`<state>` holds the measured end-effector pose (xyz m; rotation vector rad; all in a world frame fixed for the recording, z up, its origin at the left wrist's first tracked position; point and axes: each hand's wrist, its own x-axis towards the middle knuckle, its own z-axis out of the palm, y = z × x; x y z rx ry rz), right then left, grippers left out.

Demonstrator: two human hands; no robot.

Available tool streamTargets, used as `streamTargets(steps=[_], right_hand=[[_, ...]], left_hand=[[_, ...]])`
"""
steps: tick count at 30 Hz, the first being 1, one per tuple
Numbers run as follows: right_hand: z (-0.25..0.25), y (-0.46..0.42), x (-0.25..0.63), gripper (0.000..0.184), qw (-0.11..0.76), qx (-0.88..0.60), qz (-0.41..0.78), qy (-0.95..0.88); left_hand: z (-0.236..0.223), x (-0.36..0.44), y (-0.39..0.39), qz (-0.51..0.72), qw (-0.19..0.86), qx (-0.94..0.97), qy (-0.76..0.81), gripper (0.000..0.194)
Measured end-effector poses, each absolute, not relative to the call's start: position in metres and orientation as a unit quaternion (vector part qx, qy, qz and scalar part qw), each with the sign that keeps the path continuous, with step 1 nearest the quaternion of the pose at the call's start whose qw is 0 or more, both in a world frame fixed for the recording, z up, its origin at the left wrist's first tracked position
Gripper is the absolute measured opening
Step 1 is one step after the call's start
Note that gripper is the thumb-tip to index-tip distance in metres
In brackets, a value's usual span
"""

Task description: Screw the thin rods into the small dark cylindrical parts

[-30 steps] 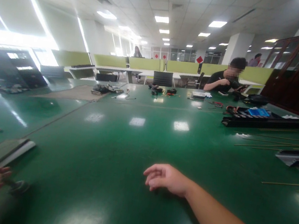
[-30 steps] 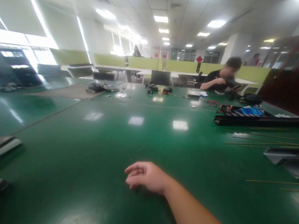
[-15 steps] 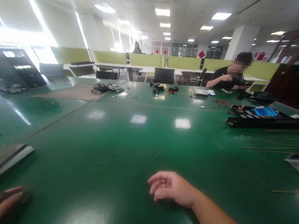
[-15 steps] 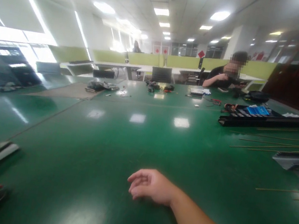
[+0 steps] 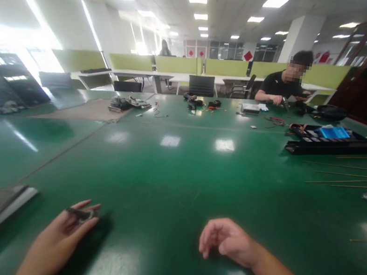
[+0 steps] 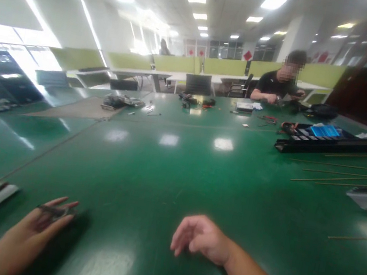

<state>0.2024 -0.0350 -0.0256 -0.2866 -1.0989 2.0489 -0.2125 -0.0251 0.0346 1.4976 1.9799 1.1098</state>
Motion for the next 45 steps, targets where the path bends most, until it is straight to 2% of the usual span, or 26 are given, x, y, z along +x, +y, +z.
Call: streamTargets(steps=[2, 5, 11, 16, 20, 22, 27, 32, 35, 38, 41, 45], right_hand=[[-0.026, -0.035, 0.2, 0.032, 0.394, -0.111, 0.804, -0.43], [-0.026, -0.036, 0.197, 0.036, 0.41, -0.117, 0.799, -0.425], [-0.028, -0.038, 0.193, 0.03, 0.482, -0.172, 0.744, -0.429], [-0.027, -0.023, 0.195, 0.017, 0.548, -0.304, 0.637, -0.45], [-0.025, -0.004, 0.196, 0.03, 0.591, -0.446, 0.506, -0.443], [-0.027, 0.001, 0.196, 0.041, 0.59, -0.459, 0.486, -0.454], [-0.036, 0.003, 0.192, 0.055, 0.56, -0.503, 0.436, -0.494], [-0.038, 0.006, 0.191, 0.06, 0.527, -0.527, 0.411, -0.524], [-0.034, 0.01, 0.192, 0.064, 0.488, -0.53, 0.411, -0.559], [-0.028, 0.011, 0.193, 0.062, 0.452, -0.519, 0.392, -0.61], [-0.023, 0.01, 0.196, 0.051, 0.423, -0.511, 0.385, -0.641], [-0.024, 0.008, 0.196, 0.043, 0.444, -0.514, 0.428, -0.597]], left_hand=[[0.039, -0.18, -0.014, 0.416, 0.309, 0.536, 0.666, 0.078], [0.039, -0.134, 0.002, 0.45, 0.365, 0.527, 0.622, 0.072], [0.04, -0.058, 0.037, 0.492, 0.373, 0.536, 0.576, 0.05], [0.033, -0.021, 0.058, 0.475, 0.388, 0.604, 0.509, 0.048], [0.019, -0.014, 0.057, 0.389, 0.336, 0.738, 0.437, 0.039], [0.012, -0.014, 0.052, 0.348, 0.311, 0.783, 0.412, 0.038], [0.004, -0.009, 0.041, 0.319, 0.339, 0.782, 0.414, 0.054], [0.003, -0.006, 0.046, 0.325, 0.311, 0.798, 0.402, 0.03], [0.003, -0.005, 0.049, 0.323, 0.307, 0.804, 0.394, 0.025], [0.004, -0.005, 0.05, 0.318, 0.311, 0.798, 0.407, 0.027], [0.005, -0.004, 0.049, 0.32, 0.323, 0.79, 0.411, 0.029], [0.006, -0.003, 0.05, 0.326, 0.324, 0.788, 0.41, 0.029]])
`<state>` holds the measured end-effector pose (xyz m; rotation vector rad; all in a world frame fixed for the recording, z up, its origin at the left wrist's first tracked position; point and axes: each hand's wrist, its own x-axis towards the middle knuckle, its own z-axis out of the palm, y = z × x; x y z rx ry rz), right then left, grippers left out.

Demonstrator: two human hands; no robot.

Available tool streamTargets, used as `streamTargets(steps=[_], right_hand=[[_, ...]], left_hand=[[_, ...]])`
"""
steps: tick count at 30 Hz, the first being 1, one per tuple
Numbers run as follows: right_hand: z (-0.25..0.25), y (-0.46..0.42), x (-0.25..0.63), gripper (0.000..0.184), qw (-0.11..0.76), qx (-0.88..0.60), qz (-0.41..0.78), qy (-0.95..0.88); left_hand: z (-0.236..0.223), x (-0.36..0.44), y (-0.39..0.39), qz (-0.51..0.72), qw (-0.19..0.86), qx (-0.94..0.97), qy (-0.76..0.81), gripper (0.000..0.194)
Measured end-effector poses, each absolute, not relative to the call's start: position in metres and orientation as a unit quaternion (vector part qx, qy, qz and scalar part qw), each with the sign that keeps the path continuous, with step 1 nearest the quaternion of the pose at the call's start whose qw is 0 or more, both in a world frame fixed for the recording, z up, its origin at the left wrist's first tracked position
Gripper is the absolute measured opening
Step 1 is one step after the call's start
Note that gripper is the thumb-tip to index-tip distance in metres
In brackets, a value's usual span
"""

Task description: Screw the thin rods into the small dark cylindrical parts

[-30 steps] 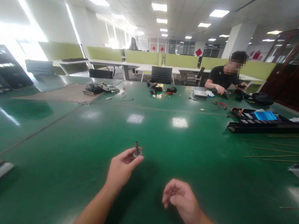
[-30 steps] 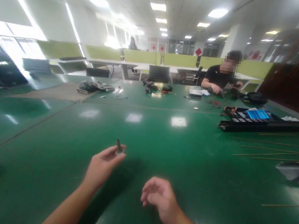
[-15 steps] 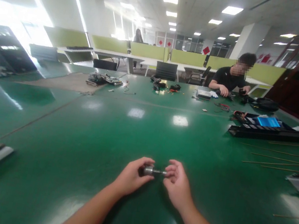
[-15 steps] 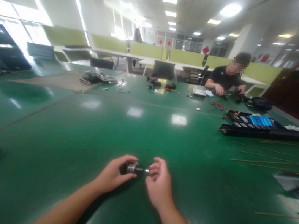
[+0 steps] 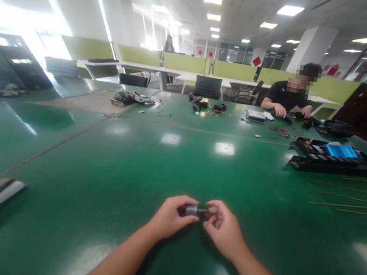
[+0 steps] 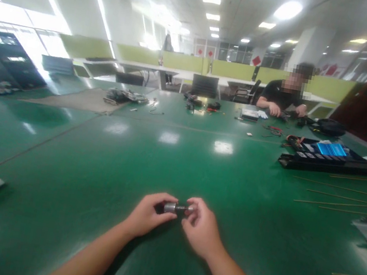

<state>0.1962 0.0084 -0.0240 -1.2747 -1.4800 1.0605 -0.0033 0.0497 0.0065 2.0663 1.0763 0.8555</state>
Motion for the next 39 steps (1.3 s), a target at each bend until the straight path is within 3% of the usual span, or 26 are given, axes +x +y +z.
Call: streamTargets(steps=[8, 39], right_hand=[[-0.021, 0.009, 0.191, 0.03, 0.441, -0.535, 0.391, -0.605], [-0.01, 0.005, 0.19, 0.023, 0.404, -0.538, 0.365, -0.643]], left_hand=[[0.008, -0.004, 0.05, 0.32, 0.317, 0.799, 0.398, 0.026], [0.002, -0.006, 0.047, 0.351, 0.32, 0.797, 0.373, 0.021]])
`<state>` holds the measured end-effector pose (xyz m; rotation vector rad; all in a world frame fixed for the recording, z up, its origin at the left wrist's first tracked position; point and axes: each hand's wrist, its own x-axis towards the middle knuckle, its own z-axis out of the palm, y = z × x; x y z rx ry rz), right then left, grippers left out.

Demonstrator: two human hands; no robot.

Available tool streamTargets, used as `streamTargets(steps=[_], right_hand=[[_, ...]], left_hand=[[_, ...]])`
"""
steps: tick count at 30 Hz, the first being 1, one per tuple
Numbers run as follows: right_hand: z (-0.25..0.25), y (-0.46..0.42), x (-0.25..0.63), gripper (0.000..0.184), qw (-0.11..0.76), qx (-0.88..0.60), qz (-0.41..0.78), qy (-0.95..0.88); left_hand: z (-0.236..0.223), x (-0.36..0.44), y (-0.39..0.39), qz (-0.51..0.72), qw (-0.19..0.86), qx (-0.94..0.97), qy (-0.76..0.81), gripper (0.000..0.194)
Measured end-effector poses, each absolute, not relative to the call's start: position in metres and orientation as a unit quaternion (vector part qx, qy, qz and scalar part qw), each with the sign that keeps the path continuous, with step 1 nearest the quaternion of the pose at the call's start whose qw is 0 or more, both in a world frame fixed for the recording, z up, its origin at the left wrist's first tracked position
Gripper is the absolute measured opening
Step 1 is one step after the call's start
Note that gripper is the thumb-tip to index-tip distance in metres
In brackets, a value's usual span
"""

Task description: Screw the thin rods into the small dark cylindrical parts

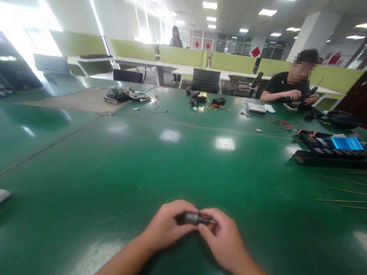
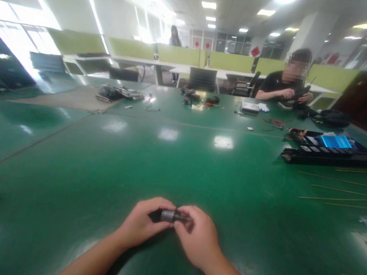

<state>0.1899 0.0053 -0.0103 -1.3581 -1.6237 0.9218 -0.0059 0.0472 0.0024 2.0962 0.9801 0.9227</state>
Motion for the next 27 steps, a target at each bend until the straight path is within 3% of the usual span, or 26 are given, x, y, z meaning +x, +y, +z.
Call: streamTargets(steps=[6, 27], right_hand=[[-0.0079, 0.0066, 0.1914, 0.013, 0.402, -0.526, 0.363, -0.655], [-0.009, 0.0057, 0.1934, 0.011, 0.423, -0.52, 0.369, -0.644]], left_hand=[[0.0032, -0.0062, 0.0463, 0.357, 0.296, 0.806, 0.369, 0.022], [0.0021, -0.0069, 0.045, 0.37, 0.275, 0.804, 0.377, 0.023]])
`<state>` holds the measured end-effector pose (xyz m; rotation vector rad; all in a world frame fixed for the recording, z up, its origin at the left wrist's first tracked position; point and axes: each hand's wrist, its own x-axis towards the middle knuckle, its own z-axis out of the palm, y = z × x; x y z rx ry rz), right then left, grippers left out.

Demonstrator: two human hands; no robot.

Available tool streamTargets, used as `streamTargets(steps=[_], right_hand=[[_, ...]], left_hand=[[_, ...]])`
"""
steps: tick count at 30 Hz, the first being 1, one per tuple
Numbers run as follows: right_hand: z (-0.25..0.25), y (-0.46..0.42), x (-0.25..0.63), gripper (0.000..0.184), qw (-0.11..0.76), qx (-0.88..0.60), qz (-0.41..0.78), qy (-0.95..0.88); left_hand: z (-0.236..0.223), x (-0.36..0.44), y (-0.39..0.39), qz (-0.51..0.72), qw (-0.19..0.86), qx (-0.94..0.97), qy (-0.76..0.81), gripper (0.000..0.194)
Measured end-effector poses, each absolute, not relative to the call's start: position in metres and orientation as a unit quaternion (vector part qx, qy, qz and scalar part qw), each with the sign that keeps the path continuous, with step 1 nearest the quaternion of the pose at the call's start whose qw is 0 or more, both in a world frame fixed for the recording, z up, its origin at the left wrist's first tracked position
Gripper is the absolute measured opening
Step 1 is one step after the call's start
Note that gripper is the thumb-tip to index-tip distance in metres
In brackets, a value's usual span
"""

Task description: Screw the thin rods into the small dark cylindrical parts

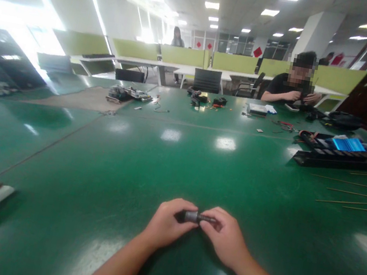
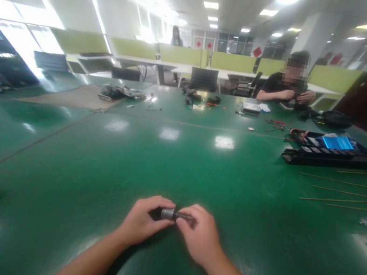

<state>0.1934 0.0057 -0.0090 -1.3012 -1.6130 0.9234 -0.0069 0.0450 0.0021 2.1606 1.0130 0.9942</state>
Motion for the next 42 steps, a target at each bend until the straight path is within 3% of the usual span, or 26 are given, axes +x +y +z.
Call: streamTargets(steps=[42], right_hand=[[-0.0111, 0.0043, 0.1939, 0.011, 0.43, -0.528, 0.371, -0.632]], left_hand=[[0.0014, -0.0079, 0.0464, 0.367, 0.256, 0.811, 0.376, 0.026]])
